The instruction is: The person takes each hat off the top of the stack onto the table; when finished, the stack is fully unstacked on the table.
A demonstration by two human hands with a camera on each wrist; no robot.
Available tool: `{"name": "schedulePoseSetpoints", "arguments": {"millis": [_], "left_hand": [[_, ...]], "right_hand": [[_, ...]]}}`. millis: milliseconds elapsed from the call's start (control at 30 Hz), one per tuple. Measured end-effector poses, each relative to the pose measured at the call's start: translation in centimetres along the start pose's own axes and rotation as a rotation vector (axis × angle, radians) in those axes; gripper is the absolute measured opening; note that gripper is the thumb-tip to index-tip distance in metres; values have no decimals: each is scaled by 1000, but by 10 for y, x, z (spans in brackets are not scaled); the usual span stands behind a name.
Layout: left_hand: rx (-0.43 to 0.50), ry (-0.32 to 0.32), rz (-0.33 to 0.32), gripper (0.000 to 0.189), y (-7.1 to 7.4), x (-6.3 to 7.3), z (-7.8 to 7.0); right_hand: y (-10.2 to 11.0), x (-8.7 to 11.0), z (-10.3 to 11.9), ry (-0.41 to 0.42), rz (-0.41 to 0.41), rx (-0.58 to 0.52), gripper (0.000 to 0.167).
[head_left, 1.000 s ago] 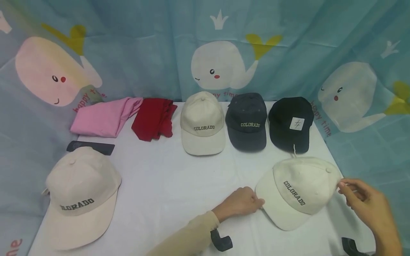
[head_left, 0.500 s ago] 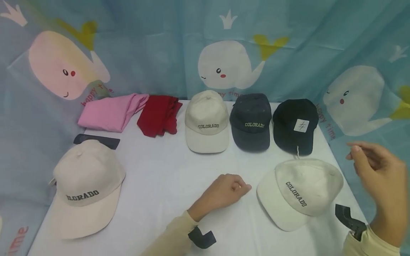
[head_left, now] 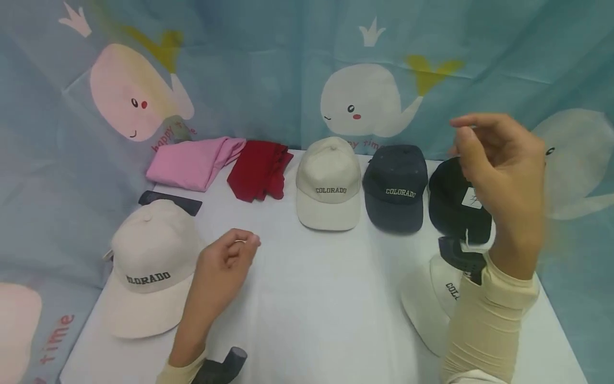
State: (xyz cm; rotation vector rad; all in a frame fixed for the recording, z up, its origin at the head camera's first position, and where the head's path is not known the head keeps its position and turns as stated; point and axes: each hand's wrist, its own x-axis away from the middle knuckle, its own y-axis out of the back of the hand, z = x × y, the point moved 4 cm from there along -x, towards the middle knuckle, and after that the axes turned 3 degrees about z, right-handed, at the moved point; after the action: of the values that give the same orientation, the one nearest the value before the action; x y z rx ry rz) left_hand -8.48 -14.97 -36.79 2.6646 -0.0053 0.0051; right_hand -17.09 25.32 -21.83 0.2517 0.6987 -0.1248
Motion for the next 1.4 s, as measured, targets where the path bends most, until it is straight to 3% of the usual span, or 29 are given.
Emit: {"name": "schedulePoseSetpoints", "arguments": {"millis": [100, 200, 400, 533, 600, 733, 933, 1033, 1233, 1400], "left_hand": [[-28, 24, -119, 25, 26, 12, 7], [-91, 80, -247, 26, 46, 25, 17], [-194, 282, -486, 32, 79, 54, 51], [-255, 441, -562, 44, 94, 74, 73], [-287, 500, -570, 49, 98, 82, 83], [-358, 634, -515, 61, 100, 94, 107], [-391, 799, -285, 83, 94, 104, 145], [-381, 831, -226, 89, 92, 105, 155], [-378, 846, -249, 87, 95, 109, 166], [-378, 852, -241, 86, 97, 109, 168]], "right_hand": [[-35, -15, -6, 24, 71, -101, 23], [-69, -21, -11, -14, 158, -148, 23], [-129, -16, -40, -98, 309, -97, 29], [-166, -10, -70, -118, 391, -57, 32], [-184, -5, -79, -121, 431, -57, 33], [-221, 5, -92, -134, 509, -79, 34], [-275, 25, -100, -152, 590, -38, 31], [-304, 37, -101, -177, 650, -12, 27], [-356, 59, -105, -225, 818, 66, 27], [-385, 72, -106, -256, 911, 146, 29]]}}
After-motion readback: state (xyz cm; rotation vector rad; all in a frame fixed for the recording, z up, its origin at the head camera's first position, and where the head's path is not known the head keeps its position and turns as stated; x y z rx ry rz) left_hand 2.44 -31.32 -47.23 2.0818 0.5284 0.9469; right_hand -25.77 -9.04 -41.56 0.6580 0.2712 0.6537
